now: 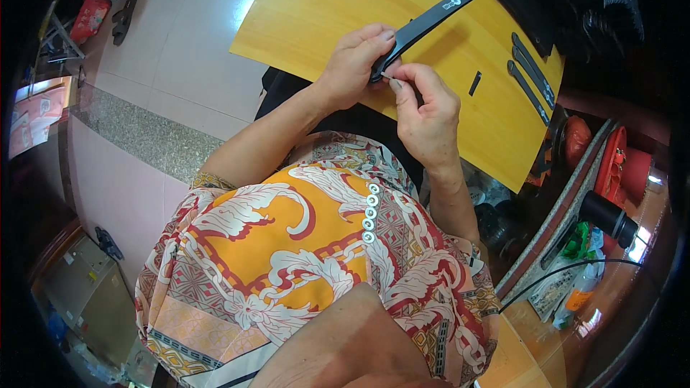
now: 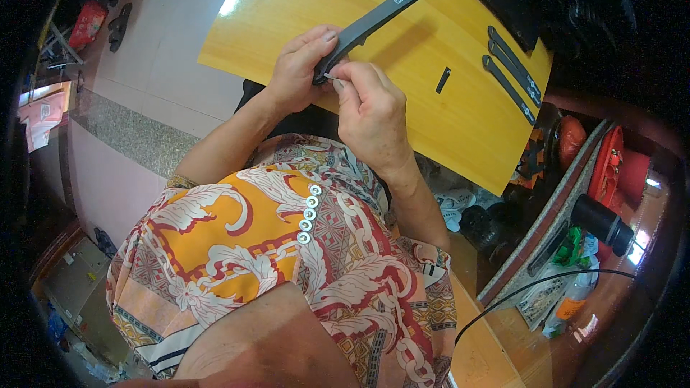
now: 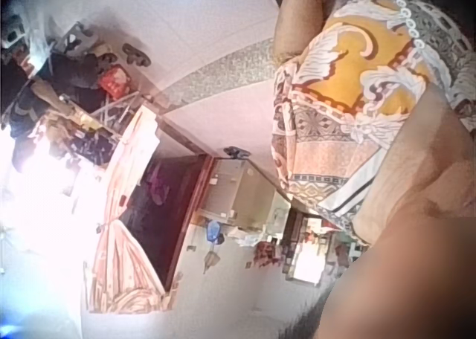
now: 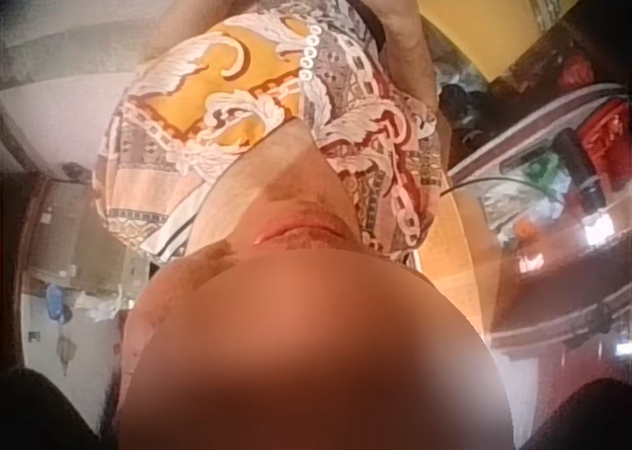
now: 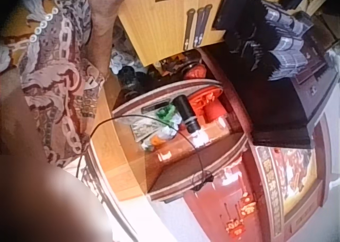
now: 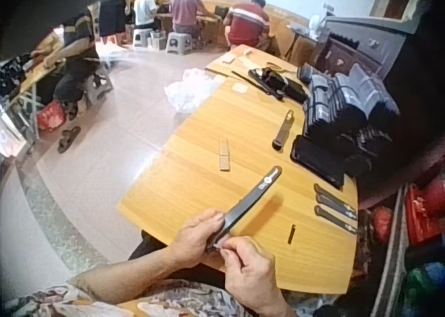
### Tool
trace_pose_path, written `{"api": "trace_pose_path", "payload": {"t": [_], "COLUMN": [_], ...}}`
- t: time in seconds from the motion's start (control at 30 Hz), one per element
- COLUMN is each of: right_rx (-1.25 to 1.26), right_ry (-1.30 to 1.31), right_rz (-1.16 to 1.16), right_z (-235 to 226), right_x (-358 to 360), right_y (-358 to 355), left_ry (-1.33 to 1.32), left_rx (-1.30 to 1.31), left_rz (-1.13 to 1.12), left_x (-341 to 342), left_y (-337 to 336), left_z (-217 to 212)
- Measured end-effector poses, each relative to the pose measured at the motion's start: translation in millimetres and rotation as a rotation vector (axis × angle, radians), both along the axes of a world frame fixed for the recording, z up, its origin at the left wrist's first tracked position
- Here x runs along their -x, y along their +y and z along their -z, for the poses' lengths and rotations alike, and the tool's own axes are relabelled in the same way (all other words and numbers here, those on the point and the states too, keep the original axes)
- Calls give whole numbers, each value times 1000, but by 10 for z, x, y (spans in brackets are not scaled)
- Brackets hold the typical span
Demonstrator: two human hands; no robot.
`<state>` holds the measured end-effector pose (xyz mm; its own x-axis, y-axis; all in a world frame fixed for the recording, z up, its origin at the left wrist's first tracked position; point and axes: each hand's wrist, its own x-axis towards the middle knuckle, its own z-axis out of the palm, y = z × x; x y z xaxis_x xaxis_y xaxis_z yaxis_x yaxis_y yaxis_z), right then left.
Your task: Manually assemble strap components by inserting small pins and fasteners into the material.
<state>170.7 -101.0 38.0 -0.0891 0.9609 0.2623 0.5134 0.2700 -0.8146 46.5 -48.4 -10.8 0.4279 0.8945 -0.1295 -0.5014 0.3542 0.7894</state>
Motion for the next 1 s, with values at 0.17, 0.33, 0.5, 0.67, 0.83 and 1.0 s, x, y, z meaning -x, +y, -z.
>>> {"api": "trace_pose_path", "payload": {"t": [0.17, 0.33, 0.5, 0.67, 0.83, 1.0], "right_rx": [-16, -41, -71, -84, -259, -269], "right_ry": [-15, -4, -33, -66, -286, -463], "right_rz": [-5, -18, -29, -30, -79, -43], "right_z": [5, 23, 20, 15, 68, 66], "right_x": [-5, -29, -26, -29, -64, -30], "right_y": [-11, -21, -8, -7, -4, -13], "left_ry": [23, 16, 113, 153, 248, 339], "left_rx": [1, 12, -36, -56, -168, -268], "left_rz": [-4, 34, -20, -40, -93, -184], "left_x": [-11, 11, -20, -32, -75, -133], "left_y": [6, 11, 3, -16, -45, -86], "left_z": [32, -2, -13, -33, -25, -33]}}
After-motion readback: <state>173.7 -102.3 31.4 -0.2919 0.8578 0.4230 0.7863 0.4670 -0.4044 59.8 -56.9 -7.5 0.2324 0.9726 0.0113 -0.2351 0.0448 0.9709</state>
